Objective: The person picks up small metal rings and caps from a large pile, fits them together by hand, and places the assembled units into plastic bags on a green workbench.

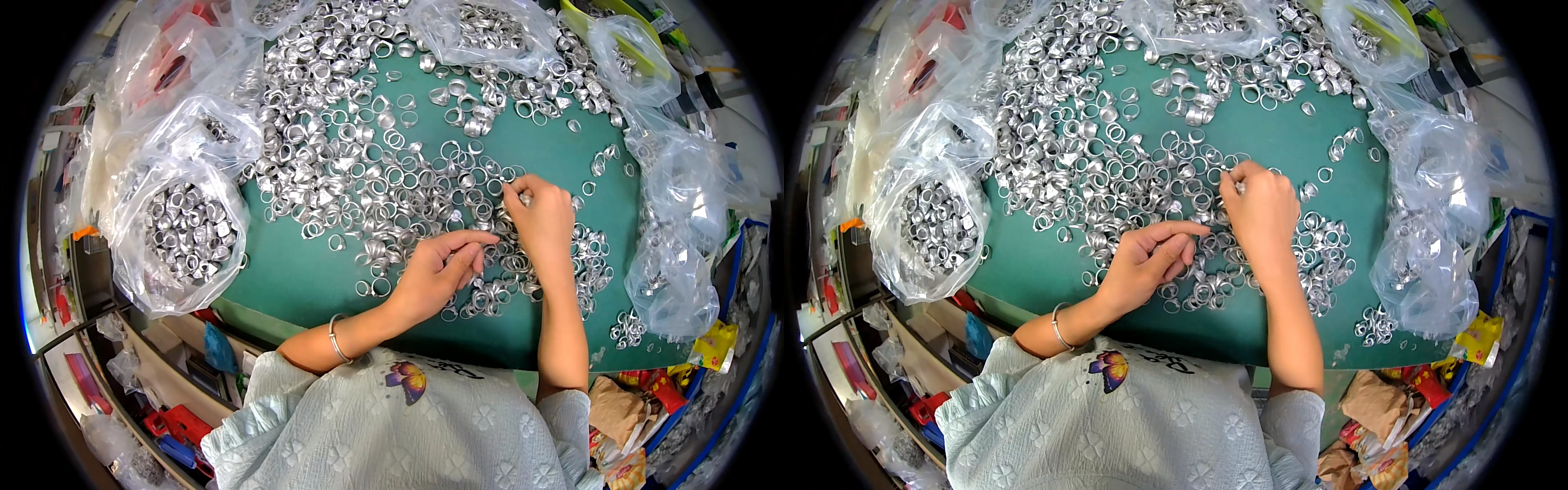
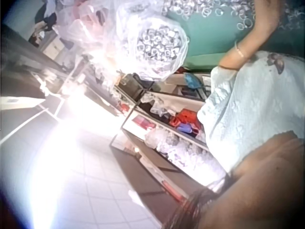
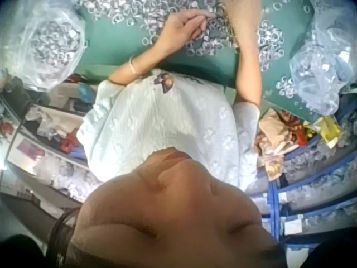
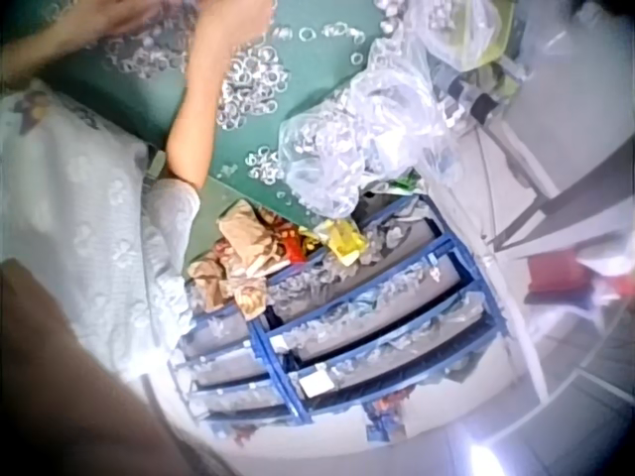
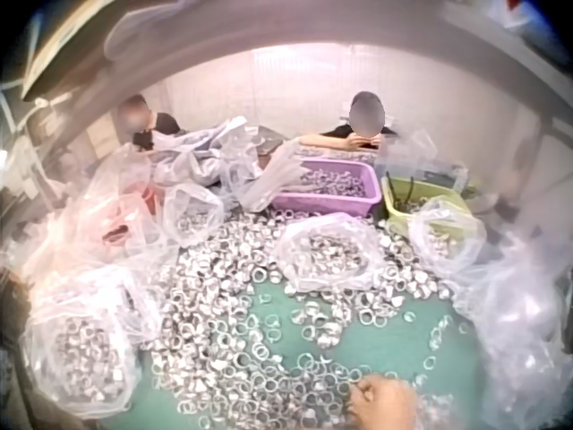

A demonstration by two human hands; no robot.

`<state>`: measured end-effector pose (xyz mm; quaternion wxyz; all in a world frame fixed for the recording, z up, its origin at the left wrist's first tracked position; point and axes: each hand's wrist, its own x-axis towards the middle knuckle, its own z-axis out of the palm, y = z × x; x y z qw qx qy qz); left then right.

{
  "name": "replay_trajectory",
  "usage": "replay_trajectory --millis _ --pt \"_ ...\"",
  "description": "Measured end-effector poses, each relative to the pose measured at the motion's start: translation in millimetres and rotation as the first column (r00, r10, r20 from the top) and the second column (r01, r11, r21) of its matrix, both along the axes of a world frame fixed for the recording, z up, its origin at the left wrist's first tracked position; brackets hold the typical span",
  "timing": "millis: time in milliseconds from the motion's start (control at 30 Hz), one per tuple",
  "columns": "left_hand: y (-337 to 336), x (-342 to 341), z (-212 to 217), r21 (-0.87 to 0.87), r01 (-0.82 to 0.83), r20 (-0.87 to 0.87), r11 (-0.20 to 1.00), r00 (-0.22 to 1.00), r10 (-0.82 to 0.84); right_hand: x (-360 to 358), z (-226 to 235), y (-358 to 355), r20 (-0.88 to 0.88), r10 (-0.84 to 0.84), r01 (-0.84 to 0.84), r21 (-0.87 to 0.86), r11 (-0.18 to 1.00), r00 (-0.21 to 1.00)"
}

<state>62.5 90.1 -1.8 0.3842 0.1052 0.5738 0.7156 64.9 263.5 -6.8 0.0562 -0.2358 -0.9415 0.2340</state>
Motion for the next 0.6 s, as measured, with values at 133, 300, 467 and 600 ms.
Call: replay_trajectory --millis 133,300,467,600 --pt "-2 -1 -7 -0.088 -0.067 -0.151 0.994 0.987 0.053 12 10 3 -0.018 -0.064 0.056 -0.308 0.950 0.998" --pt "1 -5 -4 -0.078 -0.022 -0.136 0.997 0.991 0.011 0 11 -7 -0.027 -0.034 0.036 0.056 0.998 0.999" --pt "0 -5 4 -0.140 0.045 -0.005 0.989 0.999 -0.046 -13 7 -13 0.082 0.069 -0.067 -0.032 0.997 0.994" --pt "-1 -4 -4 -0.127 -0.139 -0.306 0.982 0.947 0.094 9 16 -1 0.052 0.075 -0.026 -0.625 0.780 0.996"
